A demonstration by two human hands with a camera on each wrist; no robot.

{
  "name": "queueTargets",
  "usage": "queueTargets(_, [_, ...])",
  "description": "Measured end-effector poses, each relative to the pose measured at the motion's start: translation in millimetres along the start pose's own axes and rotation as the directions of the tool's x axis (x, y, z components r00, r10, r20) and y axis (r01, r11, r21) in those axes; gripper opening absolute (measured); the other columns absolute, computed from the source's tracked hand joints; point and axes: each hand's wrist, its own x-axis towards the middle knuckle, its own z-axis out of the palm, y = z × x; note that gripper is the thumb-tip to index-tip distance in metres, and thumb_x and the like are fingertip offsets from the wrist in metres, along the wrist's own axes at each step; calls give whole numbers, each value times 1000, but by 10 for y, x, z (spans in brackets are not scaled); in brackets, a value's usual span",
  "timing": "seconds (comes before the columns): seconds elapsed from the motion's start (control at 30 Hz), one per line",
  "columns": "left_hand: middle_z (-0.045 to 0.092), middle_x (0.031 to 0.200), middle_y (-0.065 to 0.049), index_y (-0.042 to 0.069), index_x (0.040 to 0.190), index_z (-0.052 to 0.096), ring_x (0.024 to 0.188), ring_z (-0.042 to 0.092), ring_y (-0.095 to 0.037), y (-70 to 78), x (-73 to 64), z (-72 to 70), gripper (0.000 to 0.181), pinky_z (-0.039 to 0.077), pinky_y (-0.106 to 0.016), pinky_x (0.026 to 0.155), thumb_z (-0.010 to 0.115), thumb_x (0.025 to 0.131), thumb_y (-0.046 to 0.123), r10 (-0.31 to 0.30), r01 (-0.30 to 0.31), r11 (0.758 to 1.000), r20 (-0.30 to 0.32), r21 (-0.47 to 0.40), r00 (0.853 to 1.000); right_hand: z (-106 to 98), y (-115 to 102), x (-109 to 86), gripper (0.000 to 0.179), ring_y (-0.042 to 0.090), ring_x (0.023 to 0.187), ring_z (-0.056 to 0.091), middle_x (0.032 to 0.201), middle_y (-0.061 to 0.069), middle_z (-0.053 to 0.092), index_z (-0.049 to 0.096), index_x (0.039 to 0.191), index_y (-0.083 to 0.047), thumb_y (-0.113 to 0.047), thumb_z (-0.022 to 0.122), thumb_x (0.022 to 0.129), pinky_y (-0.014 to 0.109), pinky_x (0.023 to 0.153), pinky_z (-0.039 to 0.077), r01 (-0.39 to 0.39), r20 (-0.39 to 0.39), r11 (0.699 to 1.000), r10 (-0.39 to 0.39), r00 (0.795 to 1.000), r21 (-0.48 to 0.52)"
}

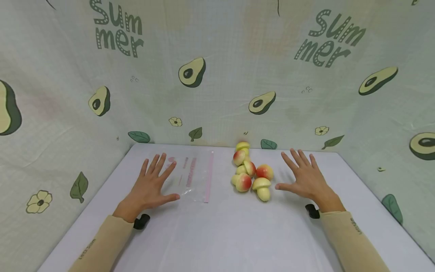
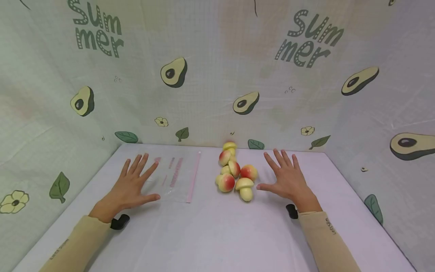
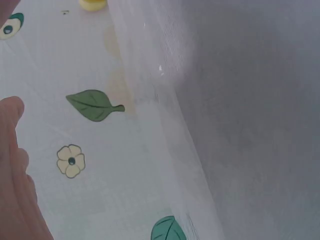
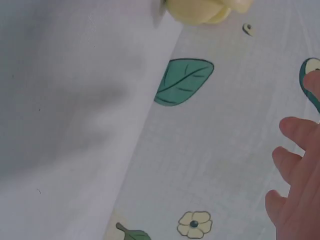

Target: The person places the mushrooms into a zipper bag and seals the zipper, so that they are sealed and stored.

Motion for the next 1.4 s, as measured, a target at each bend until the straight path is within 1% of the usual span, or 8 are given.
queueTargets(0.17, [4,158,-17,19,153,22,144,0,-36,54,10,-5,105,1,-57,112,51,73,81,6,-6,999,12,-33,1000,-9,-93,21,113,39,143,7,157,18,14,11,155,-24,-83,54,69,59,111,2,39,-8,999,-39,999,23])
queueTargets(0.37, [5,158,-17,20,153,23,144,2,-36,118,32,36,104,4,-57,112,50,74,81,26,-25,998,18,-55,999,-9,-198,15,111,37,143,10,156,17,17,15,154,-24,-83,53,69,57,112,7,52,9,998,-52,999,40])
queueTargets(0.5, [3,159,-16,21,153,21,144,3,-36,144,35,46,104,6,-57,112,48,74,82,18,-16,998,30,-67,999,9,-265,21,110,37,143,11,156,17,18,15,154,-25,-85,51,69,56,112,9,64,22,996,-65,998,61])
queueTargets(0.63, [4,158,-15,21,153,20,145,3,-34,165,31,39,103,8,-56,112,51,75,80,15,-13,994,23,-105,1000,35,-351,61,108,36,143,14,154,17,22,16,154,-26,-84,51,70,54,112,12,102,5,991,-103,995,85])
queueTargets(0.9, [-4,159,-11,24,154,13,145,-2,-30,360,100,33,102,7,-54,113,55,77,75,68,-44,960,77,-277,995,55,-517,104,103,34,140,22,152,14,29,22,153,-23,-76,59,73,54,109,20,171,-52,975,-165,985,145])
queueTargets(1.13, [-3,160,-8,25,154,15,145,3,-31,459,205,96,98,9,-55,112,55,79,73,96,-71,948,65,-310,993,68,-697,229,99,33,138,28,151,11,32,26,152,-21,-70,63,75,54,107,26,212,-66,959,-203,977,190])
queueTargets(1.3, [-5,160,-5,28,154,11,145,2,-28,510,302,203,97,8,-50,114,52,80,75,103,-64,936,97,-346,990,107,-849,329,96,31,137,31,150,9,33,25,152,-25,-70,62,76,52,106,29,217,-51,951,-211,976,220])
queueTargets(1.4, [0,159,-8,26,154,15,145,6,-29,554,347,237,96,10,-52,113,55,80,72,115,-71,927,99,-367,988,138,-925,376,95,32,135,34,149,9,36,26,152,-24,-67,64,77,51,106,31,229,-58,945,-221,973,234])
